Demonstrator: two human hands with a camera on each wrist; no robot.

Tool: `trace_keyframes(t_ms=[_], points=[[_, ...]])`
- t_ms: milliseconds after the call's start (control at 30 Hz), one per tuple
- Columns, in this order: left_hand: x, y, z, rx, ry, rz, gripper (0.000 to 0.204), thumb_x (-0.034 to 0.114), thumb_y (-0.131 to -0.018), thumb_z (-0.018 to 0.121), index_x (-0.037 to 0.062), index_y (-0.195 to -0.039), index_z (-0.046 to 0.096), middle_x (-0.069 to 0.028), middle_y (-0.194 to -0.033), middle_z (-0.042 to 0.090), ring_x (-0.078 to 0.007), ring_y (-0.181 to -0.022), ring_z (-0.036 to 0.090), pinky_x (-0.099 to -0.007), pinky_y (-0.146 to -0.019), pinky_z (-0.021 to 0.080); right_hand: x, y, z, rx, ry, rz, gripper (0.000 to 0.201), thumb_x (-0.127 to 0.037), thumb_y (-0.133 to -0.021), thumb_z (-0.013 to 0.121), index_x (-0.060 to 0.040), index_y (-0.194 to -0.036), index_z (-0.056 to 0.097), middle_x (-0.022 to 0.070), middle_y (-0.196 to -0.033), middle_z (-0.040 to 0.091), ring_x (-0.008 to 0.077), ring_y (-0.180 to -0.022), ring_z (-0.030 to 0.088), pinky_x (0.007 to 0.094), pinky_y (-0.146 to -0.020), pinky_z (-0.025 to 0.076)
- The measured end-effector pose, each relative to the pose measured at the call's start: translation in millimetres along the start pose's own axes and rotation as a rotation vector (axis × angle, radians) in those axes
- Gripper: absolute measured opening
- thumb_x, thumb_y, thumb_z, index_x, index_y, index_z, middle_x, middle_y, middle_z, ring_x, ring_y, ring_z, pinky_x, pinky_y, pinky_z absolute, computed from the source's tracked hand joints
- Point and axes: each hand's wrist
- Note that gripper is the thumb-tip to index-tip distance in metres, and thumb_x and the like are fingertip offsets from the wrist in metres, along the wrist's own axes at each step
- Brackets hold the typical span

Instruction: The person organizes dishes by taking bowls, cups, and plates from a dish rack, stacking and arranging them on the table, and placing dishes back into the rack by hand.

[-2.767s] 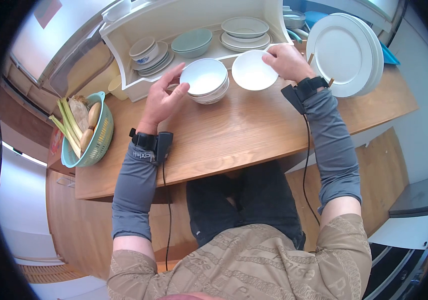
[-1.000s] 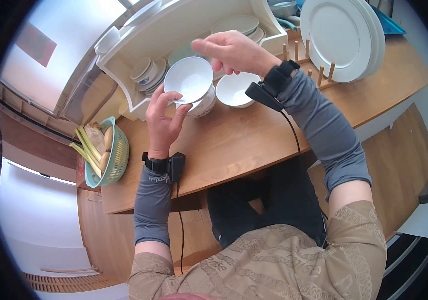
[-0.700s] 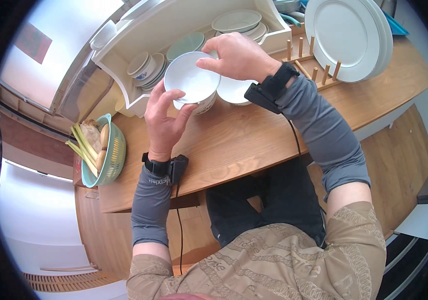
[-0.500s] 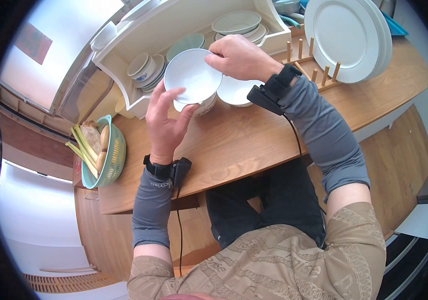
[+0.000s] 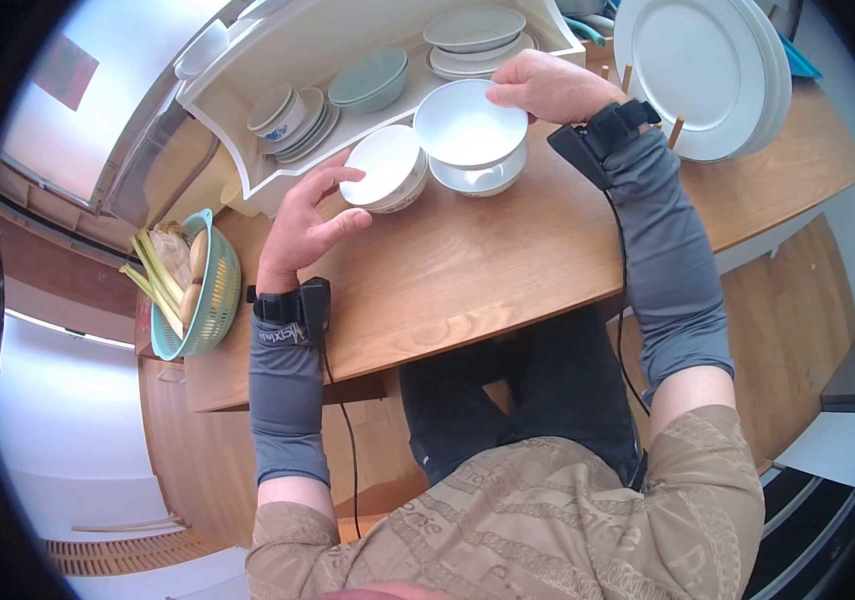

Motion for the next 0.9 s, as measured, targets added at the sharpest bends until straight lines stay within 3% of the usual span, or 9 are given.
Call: trace_keyframes(t_ms=[100,233,300,633,700,833,900], points=[[3,-1,2,0.020,-0.013,-0.009,0.050,0.032,-0.074,0.090,0.0023,-0.110,0.071,-0.0257,-0.142,0.058,-0.0374,-0.133,0.056,-0.0427,-0.111,0.042,14,-4,1,-0.041,0.022,0.024,0.030,-0.019,-0.103,0.057,0.0075,-0.105,0.070,-0.0020,-0.077,0.063,0.0068,-0.067,0.054,0.0263,-0.061,0.047],[7,-1,5,0.036,-0.063,0.018,0.041,0.028,-0.076,0.089,0.0022,-0.101,0.070,-0.0238,-0.138,0.062,-0.0363,-0.128,0.059,-0.0416,-0.108,0.045,23,-6,2,-0.065,0.059,0.007,0.033,-0.024,-0.103,0.058,0.0055,-0.101,0.072,0.0050,-0.077,0.068,0.0131,-0.069,0.062,0.0315,-0.065,0.055],[9,-1,5,0.023,-0.093,-0.018,0.036,0.026,-0.076,0.088,0.0024,-0.094,0.069,-0.0219,-0.134,0.065,-0.0353,-0.123,0.062,-0.0405,-0.105,0.047,22,-6,3,-0.121,0.049,0.049,0.031,-0.020,-0.103,0.058,0.0062,-0.115,0.070,0.0013,-0.084,0.069,0.0089,-0.072,0.060,0.0277,-0.065,0.052],[5,0,1,0.106,-0.084,0.037,0.034,0.025,-0.077,0.088,0.0023,-0.087,0.066,-0.0212,-0.130,0.067,-0.0330,-0.121,0.063,-0.0391,-0.103,0.048,15,-8,12,-0.047,0.113,0.084,0.033,-0.025,-0.099,0.064,0.0051,-0.107,0.074,0.0025,-0.077,0.068,0.0106,-0.066,0.060,0.0283,-0.061,0.052],[4,0,0,0.083,-0.001,-0.005,0.031,0.026,-0.079,0.086,0.0032,-0.090,0.069,-0.0223,-0.135,0.064,-0.0296,-0.126,0.060,-0.0386,-0.109,0.043,19,-10,16,-0.021,0.099,0.066,0.033,-0.026,-0.098,0.066,0.0057,-0.102,0.075,0.0025,-0.073,0.067,0.0108,-0.064,0.058,0.0291,-0.059,0.050],[-10,0,-2,0.103,-0.026,-0.026,0.026,0.022,-0.082,0.085,0.0039,-0.090,0.068,-0.0206,-0.136,0.064,-0.0257,-0.125,0.060,-0.0373,-0.107,0.045,17,-10,21,-0.011,0.118,0.069,0.034,-0.026,-0.098,0.066,0.0067,-0.100,0.074,0.0028,-0.071,0.066,0.0105,-0.063,0.057,0.0297,-0.057,0.048],[-18,0,-1,0.208,0.162,-0.067,0.030,0.025,-0.081,0.087,0.0036,-0.087,0.067,-0.0203,-0.126,0.068,-0.0292,-0.124,0.062,-0.0389,-0.104,0.047,17,-10,24,0.027,0.134,0.042,0.033,-0.025,-0.097,0.066,0.0074,-0.096,0.074,0.0045,-0.068,0.065,0.0114,-0.062,0.055,0.0313,-0.057,0.047]])
Point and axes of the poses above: each hand's wrist, its own y-axis away from the middle knuckle, its own z-axis out of the palm, x = y × z
